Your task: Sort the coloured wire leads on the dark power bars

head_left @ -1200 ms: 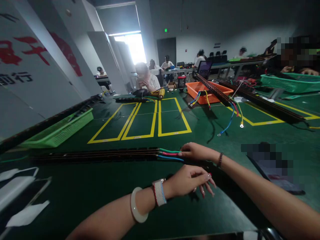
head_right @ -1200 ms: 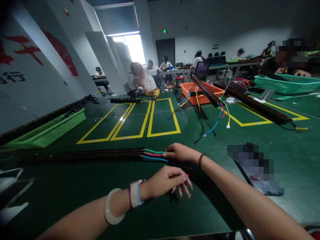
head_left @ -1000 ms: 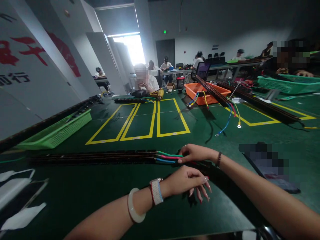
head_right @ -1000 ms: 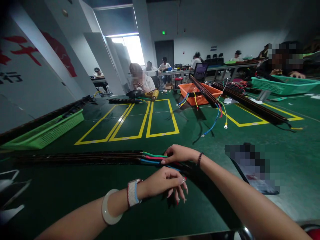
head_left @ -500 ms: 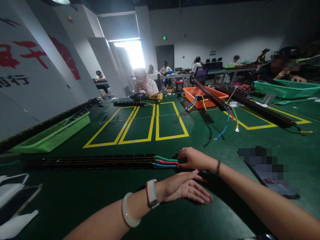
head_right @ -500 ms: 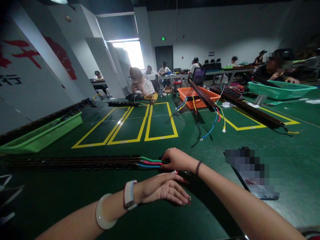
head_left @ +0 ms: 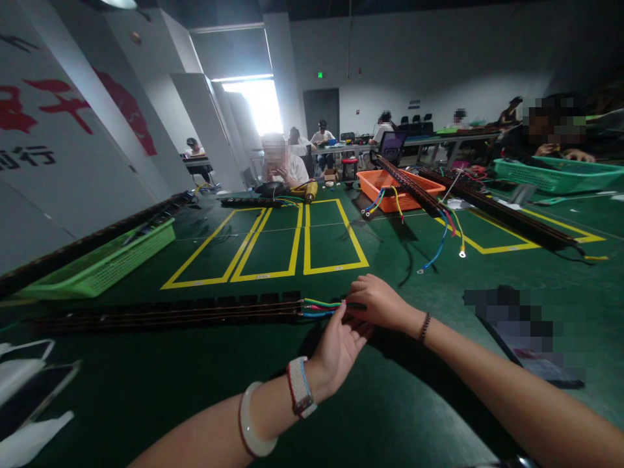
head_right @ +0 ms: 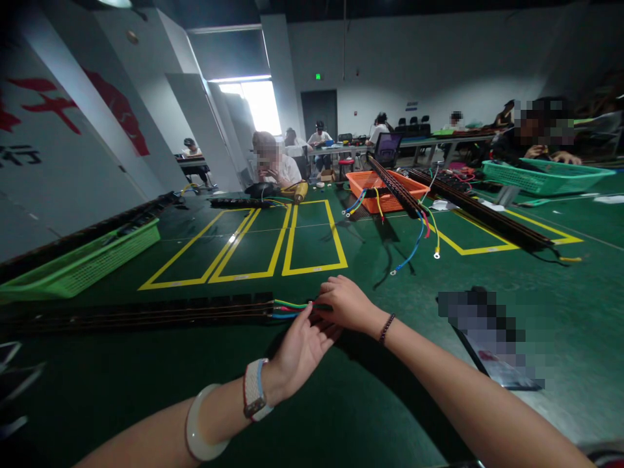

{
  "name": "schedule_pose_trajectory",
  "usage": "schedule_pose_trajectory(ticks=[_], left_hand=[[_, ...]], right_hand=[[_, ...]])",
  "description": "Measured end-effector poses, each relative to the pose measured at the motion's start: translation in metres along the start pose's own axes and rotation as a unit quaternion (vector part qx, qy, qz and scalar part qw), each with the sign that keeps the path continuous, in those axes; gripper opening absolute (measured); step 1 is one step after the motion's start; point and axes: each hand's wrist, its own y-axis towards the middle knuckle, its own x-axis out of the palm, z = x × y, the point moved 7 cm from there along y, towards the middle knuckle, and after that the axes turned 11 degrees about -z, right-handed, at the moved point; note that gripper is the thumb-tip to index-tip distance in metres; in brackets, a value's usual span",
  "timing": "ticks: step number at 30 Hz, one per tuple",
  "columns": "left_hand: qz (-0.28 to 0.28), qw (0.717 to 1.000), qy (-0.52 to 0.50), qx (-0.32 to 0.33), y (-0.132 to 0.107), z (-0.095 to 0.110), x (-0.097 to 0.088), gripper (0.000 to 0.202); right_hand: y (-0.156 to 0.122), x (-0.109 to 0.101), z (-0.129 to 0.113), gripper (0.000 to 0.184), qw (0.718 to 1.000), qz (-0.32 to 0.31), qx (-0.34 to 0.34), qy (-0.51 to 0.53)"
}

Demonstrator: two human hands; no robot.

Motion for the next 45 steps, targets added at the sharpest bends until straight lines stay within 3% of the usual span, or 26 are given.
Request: schedule_pose_trajectory(ticks=[9,13,17,21,26,36,41,45], left_hand=[[-0.006,0.999,0.032,-0.015,0.002,0.001,-0.004,0.049],[-0.007,0.999,0.033,0.027,0.003,0.011,-0.007,0.043],[-0.002,0.997,0.005,0.082,0.006,0.020,-0.010,0.030],[0.050,0.992,-0.019,0.111,0.006,0.027,-0.022,0.016],[0.106,0.989,-0.034,0.102,-0.001,0.031,-0.035,0.017],[0.137,0.982,-0.104,0.077,-0.001,0.032,-0.034,0.012],[0.097,0.989,-0.088,0.074,0.003,0.032,-0.036,0.016],[0.069,0.996,-0.035,0.050,0.003,0.030,-0.033,0.028]], right_hand=[[0.003,-0.003,0.003,0.013,0.998,0.007,0.010,0.065],[0.011,-0.009,-0.002,0.017,0.997,0.002,0.002,0.076],[0.024,-0.006,-0.012,0.014,1.000,-0.015,0.002,0.004],[0.035,0.002,-0.027,0.021,0.993,-0.028,-0.005,-0.114],[0.036,0.011,-0.048,0.012,0.968,-0.064,-0.052,-0.239],[0.029,0.021,-0.066,0.016,0.961,-0.105,-0.035,-0.255],[0.020,-0.007,-0.053,0.016,0.978,-0.111,-0.028,-0.176],[0.013,-0.034,-0.029,0.023,0.982,-0.126,0.048,-0.131]])
